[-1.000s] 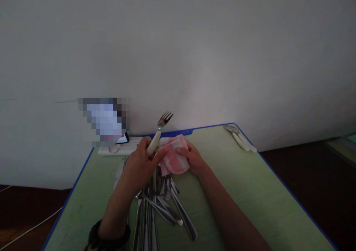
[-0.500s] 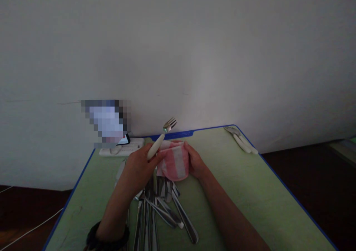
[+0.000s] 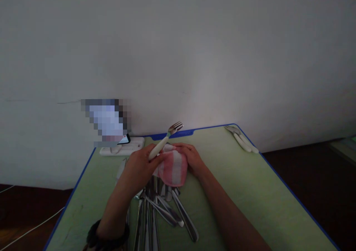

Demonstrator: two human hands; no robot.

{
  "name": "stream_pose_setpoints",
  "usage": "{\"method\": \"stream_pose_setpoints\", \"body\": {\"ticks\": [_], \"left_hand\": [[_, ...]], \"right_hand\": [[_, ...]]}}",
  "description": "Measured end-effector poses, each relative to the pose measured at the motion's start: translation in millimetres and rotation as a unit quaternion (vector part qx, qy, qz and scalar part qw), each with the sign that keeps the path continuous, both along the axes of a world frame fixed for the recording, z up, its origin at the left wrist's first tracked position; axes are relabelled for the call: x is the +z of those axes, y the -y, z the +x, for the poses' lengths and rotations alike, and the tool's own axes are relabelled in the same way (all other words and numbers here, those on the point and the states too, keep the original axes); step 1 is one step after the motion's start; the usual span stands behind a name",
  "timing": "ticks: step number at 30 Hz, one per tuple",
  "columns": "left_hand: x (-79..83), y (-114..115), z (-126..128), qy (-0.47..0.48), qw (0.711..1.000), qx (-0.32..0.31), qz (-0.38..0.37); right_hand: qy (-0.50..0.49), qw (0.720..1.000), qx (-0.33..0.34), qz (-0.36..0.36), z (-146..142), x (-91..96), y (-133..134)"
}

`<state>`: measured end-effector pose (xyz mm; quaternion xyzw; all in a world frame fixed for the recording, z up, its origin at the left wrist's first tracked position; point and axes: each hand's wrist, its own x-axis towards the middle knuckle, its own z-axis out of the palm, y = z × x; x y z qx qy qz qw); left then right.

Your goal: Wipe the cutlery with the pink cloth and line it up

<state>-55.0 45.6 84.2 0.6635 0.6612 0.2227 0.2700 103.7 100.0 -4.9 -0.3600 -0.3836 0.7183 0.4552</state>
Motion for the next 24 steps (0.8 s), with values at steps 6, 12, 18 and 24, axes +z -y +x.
{"method": "stream_pose_setpoints", "body": {"ticks": [6,12,18,24], "left_hand": [[-3.3,-1.8,-1.0,0.0,1.0,0.008,-0.004],[-5.0,-2.5,-0.6,0.038,0.999,-0.026,-0.023],[-1.6,-2.2,1.4,0.011,0.999,-0.038,-0.034],[0.3,-1.7,-3.0,-0.065,0.998,0.007,-0.021]], "right_hand": [[-0.061,0.995,0.074,0.002,4.7,6.4,2.7],[-0.083,0.992,0.092,-0.01,6.9,6.2,4.8],[-0.079,0.991,0.104,-0.019,6.3,5.8,5.3],[-0.099,0.992,0.057,0.049,4.9,4.4,4.2]]}}
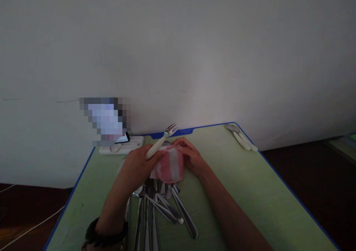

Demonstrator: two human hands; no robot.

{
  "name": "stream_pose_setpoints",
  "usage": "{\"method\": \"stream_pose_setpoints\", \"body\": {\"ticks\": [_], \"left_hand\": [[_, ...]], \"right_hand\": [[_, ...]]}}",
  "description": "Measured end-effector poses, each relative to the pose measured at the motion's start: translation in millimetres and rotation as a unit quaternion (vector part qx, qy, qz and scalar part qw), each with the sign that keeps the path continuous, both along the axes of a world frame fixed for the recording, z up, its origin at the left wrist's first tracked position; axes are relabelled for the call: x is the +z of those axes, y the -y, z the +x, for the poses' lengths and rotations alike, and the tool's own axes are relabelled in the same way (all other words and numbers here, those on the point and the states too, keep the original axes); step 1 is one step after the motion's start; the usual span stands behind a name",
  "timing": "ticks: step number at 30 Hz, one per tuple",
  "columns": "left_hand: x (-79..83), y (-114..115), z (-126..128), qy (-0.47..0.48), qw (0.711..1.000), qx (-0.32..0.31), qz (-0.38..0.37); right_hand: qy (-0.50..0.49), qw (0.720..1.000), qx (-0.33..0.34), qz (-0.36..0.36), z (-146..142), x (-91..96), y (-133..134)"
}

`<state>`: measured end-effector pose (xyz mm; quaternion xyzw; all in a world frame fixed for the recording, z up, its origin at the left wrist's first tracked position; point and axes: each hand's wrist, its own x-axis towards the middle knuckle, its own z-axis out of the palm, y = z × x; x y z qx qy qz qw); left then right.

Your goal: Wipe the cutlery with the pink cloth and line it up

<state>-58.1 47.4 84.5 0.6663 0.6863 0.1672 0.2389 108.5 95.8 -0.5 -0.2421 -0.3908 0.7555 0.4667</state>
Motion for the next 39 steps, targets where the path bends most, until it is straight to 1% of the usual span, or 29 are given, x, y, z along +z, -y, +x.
{"method": "stream_pose_setpoints", "body": {"ticks": [5,8,13,18,22,26,29,32,34,35,37,39], "left_hand": [[1.0,0.5,-2.3,-0.01,1.0,0.015,0.0],[0.8,0.4,-1.7,-0.008,1.0,0.008,0.001],[1.1,0.4,-1.1,0.006,1.0,0.0,0.001],[0.9,0.4,-2.9,0.009,1.0,-0.014,0.004],[-2.2,-0.6,-4.1,-0.004,1.0,-0.007,-0.005],[-6.4,-1.9,-3.1,-0.022,1.0,-0.005,0.003],[-8.4,-2.5,-2.2,-0.019,1.0,-0.011,0.002],[-8.6,-2.3,-2.6,-0.008,1.0,-0.009,0.007],[-7.8,-2.0,-3.7,0.002,1.0,-0.005,0.012],[-7.2,-1.9,-4.4,0.006,1.0,-0.002,0.015],[-5.5,-1.8,-5.6,0.01,1.0,0.007,0.021],[-3.3,-1.5,-6.0,0.008,0.999,0.026,0.029]], "right_hand": [[0.058,0.997,0.011,0.051,-1.6,-2.4,0.6],[0.07,0.996,0.009,0.058,-2.4,-3.5,0.9],[0.085,0.995,0.004,0.048,-2.6,-5.7,-0.2],[0.074,0.996,-0.007,0.049,-3.6,-5.3,-0.9],[0.055,0.997,-0.027,0.034,-5.8,-6.0,-2.2],[0.056,0.997,-0.056,0.026,-7.8,-10.0,-4.5],[0.06,0.996,-0.068,0.006,-8.3,-11.9,-5.6],[0.043,0.996,-0.07,-0.027,-6.9,-10.2,-4.5],[0.016,0.997,-0.049,-0.055,-5.0,-6.9,-1.5],[0.004,0.998,-0.026,-0.065,-3.9,-4.9,0.5],[0.0,0.996,0.049,-0.07,-2.1,-1.1,5.0],[0.02,0.991,0.114,-0.067,-1.5,1.1,8.1]]}}
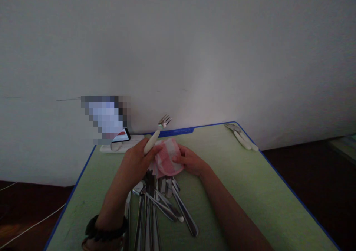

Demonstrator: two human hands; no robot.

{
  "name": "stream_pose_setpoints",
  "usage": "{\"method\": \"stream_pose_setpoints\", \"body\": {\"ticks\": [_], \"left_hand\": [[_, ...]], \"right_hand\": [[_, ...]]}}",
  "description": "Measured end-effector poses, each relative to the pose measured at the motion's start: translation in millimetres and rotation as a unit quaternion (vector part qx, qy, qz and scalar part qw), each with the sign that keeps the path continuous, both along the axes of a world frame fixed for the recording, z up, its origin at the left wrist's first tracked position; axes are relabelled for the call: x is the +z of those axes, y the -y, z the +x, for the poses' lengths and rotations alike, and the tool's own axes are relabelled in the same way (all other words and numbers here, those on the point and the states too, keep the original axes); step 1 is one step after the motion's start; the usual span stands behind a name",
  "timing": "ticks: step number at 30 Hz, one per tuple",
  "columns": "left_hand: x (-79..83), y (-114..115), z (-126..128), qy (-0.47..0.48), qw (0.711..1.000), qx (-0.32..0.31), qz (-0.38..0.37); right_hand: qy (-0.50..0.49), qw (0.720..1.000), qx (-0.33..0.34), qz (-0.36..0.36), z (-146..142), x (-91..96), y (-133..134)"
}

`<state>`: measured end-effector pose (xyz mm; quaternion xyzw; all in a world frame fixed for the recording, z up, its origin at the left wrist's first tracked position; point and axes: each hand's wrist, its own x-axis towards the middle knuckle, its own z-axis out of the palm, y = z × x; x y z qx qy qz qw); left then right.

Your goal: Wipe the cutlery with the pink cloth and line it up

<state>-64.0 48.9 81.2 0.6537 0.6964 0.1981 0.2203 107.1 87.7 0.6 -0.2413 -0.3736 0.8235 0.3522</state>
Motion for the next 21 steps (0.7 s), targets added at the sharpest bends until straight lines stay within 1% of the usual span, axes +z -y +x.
{"method": "stream_pose_setpoints", "body": {"ticks": [1,2,3,6,8,9,12,14,16,21], "left_hand": [[1.3,0.3,0.3,0.002,1.0,0.01,0.005],[2.7,0.9,0.8,0.007,1.0,0.022,0.013],[4.2,1.7,1.5,0.014,0.999,0.033,0.023],[8.5,4.8,3.8,0.039,0.996,0.057,0.05],[10.6,6.8,4.6,0.054,0.996,0.046,0.049],[11.0,7.5,4.7,0.059,0.997,0.024,0.039],[10.1,8.1,4.6,0.061,0.996,-0.06,-0.004],[8.4,7.8,4.6,0.059,0.993,-0.099,-0.029],[7.0,7.8,4.4,0.063,0.991,-0.114,-0.044],[5.9,9.6,3.1,0.074,0.984,-0.142,-0.076]], "right_hand": [[0.008,1.0,0.013,0.0,-0.2,0.2,0.5],[0.012,1.0,0.007,-0.003,-0.8,-0.2,0.1],[0.01,1.0,-0.017,-0.008,-1.7,-1.1,-1.2],[-0.015,0.991,-0.127,-0.026,-4.3,-5.4,-8.2],[-0.024,0.984,-0.173,-0.035,-4.1,-7.1,-13.0],[-0.029,0.983,-0.18,-0.039,-3.0,-7.2,-14.9],[-0.063,0.983,-0.158,-0.065,4.4,-4.6,-18.2],[-0.095,0.982,-0.142,-0.084,10.4,-2.5,-18.7],[-0.111,0.98,-0.143,-0.085,14.0,-1.7,-18.0],[-0.093,0.986,-0.13,-0.042,9.4,-3.8,-13.4]]}}
